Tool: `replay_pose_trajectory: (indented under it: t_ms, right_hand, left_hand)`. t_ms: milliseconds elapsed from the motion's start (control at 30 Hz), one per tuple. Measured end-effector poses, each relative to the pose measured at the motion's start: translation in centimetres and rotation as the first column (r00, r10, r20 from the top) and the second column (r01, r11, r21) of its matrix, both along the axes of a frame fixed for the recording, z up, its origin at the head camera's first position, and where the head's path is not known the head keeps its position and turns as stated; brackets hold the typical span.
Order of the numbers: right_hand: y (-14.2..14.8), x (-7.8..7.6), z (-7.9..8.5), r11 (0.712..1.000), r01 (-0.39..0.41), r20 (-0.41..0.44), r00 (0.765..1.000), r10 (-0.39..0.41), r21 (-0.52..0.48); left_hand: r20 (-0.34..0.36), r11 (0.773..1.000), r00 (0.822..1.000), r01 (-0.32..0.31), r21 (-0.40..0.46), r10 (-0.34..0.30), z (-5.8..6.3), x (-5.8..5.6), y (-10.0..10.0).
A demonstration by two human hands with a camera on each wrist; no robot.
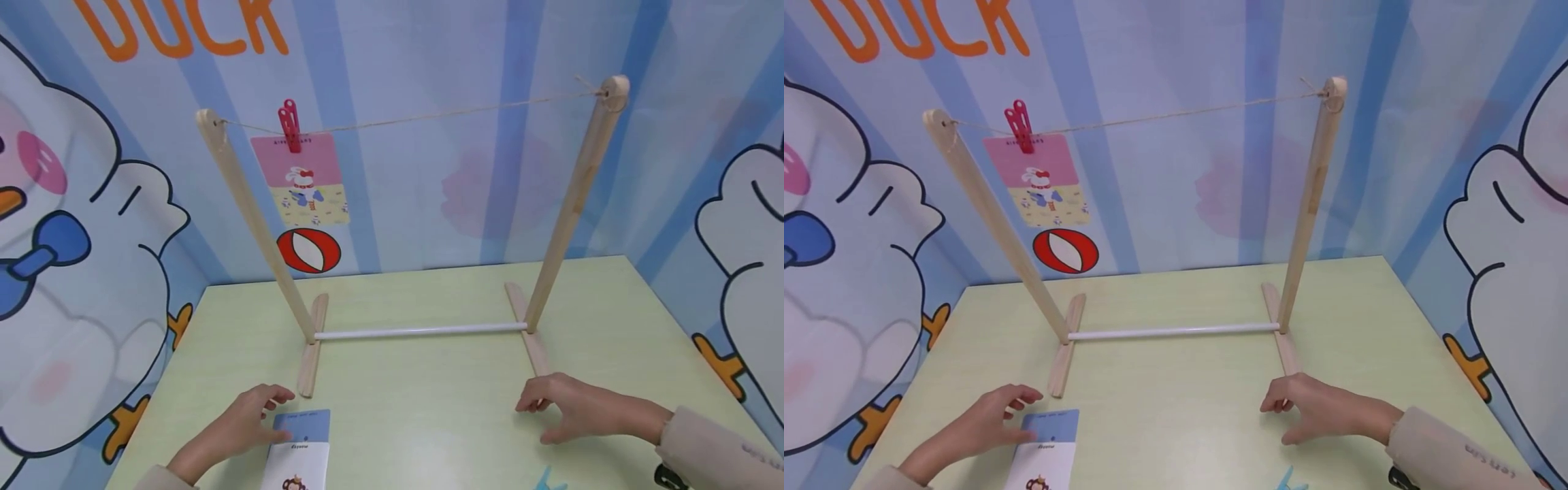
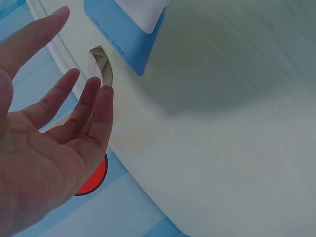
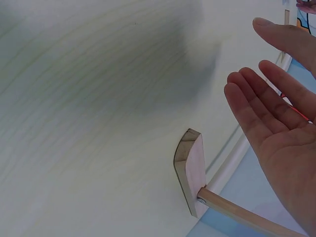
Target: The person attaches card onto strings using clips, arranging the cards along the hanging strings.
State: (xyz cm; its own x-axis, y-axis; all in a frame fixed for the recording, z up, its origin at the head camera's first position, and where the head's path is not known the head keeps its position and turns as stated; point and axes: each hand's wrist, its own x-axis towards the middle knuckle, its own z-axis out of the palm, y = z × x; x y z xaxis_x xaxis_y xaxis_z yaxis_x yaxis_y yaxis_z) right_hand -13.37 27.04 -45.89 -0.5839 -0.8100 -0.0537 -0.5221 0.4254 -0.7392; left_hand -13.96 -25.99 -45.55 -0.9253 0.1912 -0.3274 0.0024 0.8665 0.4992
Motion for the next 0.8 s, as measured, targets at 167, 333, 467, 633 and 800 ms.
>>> replay_pose_trajectory:
  t_ms: [167,333,467,633,800]
  right_hand:
    - [0.0,0.2,-0.4,1.0,0.005,0.059,0.998,-0.006,0.012]
    - [0.0,0.4,-0.9,0.999,-0.022,0.068,0.997,0.019,0.033]
    - [0.2,0.6,-1.3,0.998,-0.052,0.065,0.997,0.05,0.025]
    - [0.7,0.4,-2.9,0.997,-0.08,0.058,0.995,0.08,-0.005]
    - [1.4,0.2,-5.1,0.992,-0.121,0.013,0.993,0.121,-0.028]
  left_hand:
    - [0.004,1.0,1.0,-0.01,-0.016,0.01,-0.3,0.3,0.1]
    - [-0.009,1.0,1.0,-0.007,-0.031,0.007,-0.5,0.4,0.1]
    - [-0.01,1.0,1.0,-0.004,-0.022,0.003,-0.7,0.6,0.0]
    - [0.021,1.0,1.0,-0.015,-0.017,0.015,-1.3,1.0,-0.1]
    - [0.081,0.998,0.995,-0.06,-0.011,0.061,-1.7,1.6,0.0]
